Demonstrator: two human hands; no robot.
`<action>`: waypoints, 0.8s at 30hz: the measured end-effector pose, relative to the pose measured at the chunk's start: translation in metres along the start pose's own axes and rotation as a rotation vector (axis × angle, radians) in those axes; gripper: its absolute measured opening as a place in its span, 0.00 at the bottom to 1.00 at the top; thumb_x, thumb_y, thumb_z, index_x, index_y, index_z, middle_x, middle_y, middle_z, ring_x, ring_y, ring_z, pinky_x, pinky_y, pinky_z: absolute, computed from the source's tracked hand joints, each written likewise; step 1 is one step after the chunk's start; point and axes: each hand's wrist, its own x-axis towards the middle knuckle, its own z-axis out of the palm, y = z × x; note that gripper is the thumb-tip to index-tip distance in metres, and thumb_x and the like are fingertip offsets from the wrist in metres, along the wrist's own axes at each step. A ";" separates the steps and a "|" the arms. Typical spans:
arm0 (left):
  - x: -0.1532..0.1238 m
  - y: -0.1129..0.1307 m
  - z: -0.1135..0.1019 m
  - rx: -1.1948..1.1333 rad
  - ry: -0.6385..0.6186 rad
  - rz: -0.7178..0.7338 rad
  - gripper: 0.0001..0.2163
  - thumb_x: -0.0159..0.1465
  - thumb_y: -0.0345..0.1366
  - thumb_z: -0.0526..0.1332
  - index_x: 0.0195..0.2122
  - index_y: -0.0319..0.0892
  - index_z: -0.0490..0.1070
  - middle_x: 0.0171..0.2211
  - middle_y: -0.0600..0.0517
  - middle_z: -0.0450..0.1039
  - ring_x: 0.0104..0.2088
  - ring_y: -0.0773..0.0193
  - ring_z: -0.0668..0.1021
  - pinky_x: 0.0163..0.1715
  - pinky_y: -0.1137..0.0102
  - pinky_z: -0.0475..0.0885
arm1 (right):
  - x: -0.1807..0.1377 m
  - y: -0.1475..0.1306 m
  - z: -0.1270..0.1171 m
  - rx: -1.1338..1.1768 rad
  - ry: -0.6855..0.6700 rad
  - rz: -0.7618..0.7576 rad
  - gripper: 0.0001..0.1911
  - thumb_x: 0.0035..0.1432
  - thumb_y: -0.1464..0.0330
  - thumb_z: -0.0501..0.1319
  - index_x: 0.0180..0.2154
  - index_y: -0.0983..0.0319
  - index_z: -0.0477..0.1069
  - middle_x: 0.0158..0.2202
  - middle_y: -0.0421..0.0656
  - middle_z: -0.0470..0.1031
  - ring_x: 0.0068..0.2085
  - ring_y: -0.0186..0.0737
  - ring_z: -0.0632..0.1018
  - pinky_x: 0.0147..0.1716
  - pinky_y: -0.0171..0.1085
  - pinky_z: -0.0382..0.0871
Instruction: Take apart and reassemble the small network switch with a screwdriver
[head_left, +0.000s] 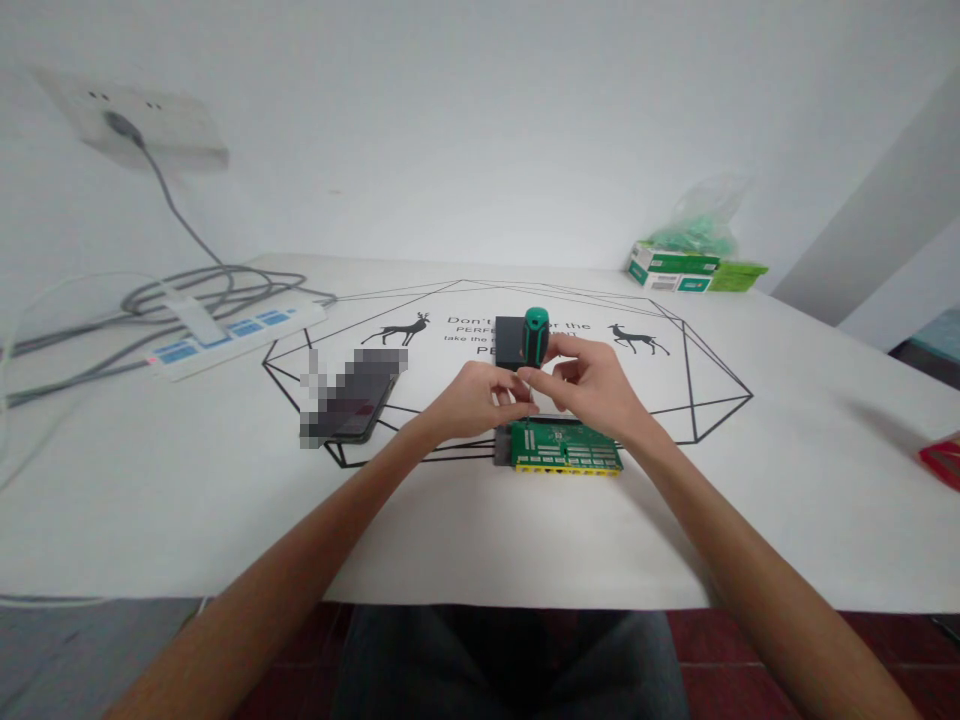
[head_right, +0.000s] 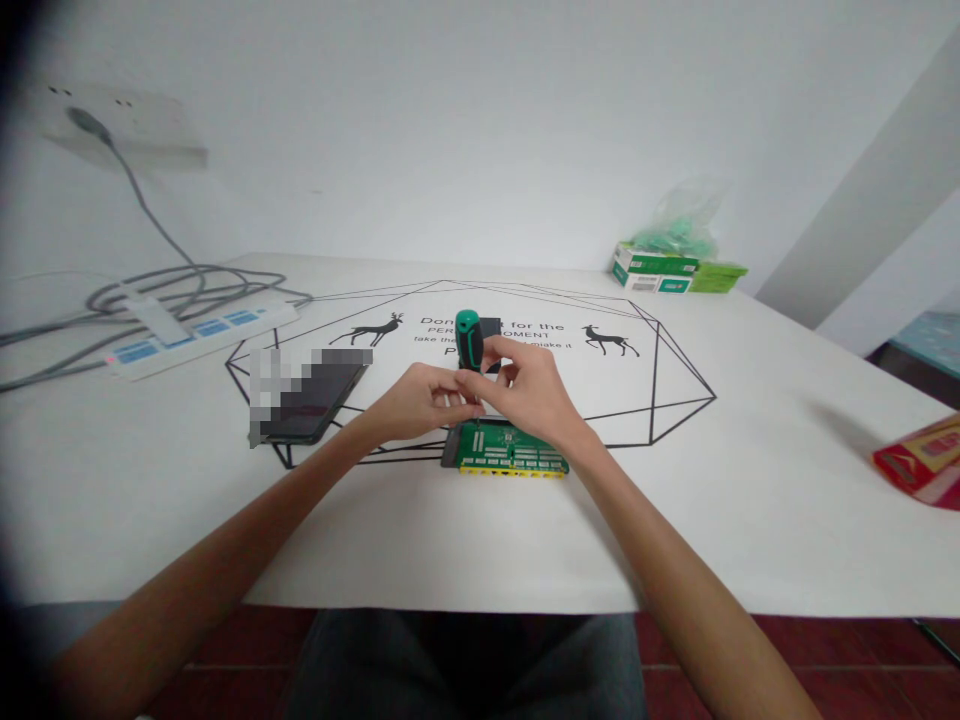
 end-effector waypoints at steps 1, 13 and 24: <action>0.000 0.001 0.000 0.013 -0.006 0.003 0.09 0.58 0.39 0.65 0.30 0.38 0.79 0.26 0.51 0.78 0.25 0.70 0.73 0.27 0.75 0.70 | 0.000 -0.001 0.000 0.006 -0.004 0.001 0.10 0.52 0.62 0.66 0.30 0.62 0.71 0.29 0.39 0.70 0.22 0.28 0.66 0.22 0.35 0.60; 0.000 0.002 0.001 -0.037 -0.022 -0.008 0.09 0.57 0.38 0.64 0.31 0.37 0.80 0.23 0.53 0.77 0.22 0.71 0.74 0.27 0.74 0.71 | -0.001 0.000 0.001 -0.022 0.000 0.041 0.13 0.52 0.60 0.66 0.36 0.62 0.76 0.24 0.38 0.71 0.23 0.32 0.68 0.21 0.35 0.59; -0.001 0.007 -0.003 0.058 -0.085 0.046 0.10 0.59 0.39 0.62 0.33 0.38 0.80 0.28 0.50 0.79 0.23 0.72 0.73 0.24 0.76 0.68 | -0.001 -0.002 -0.001 -0.037 0.009 0.091 0.15 0.53 0.59 0.66 0.36 0.64 0.77 0.18 0.36 0.66 0.20 0.32 0.65 0.21 0.35 0.56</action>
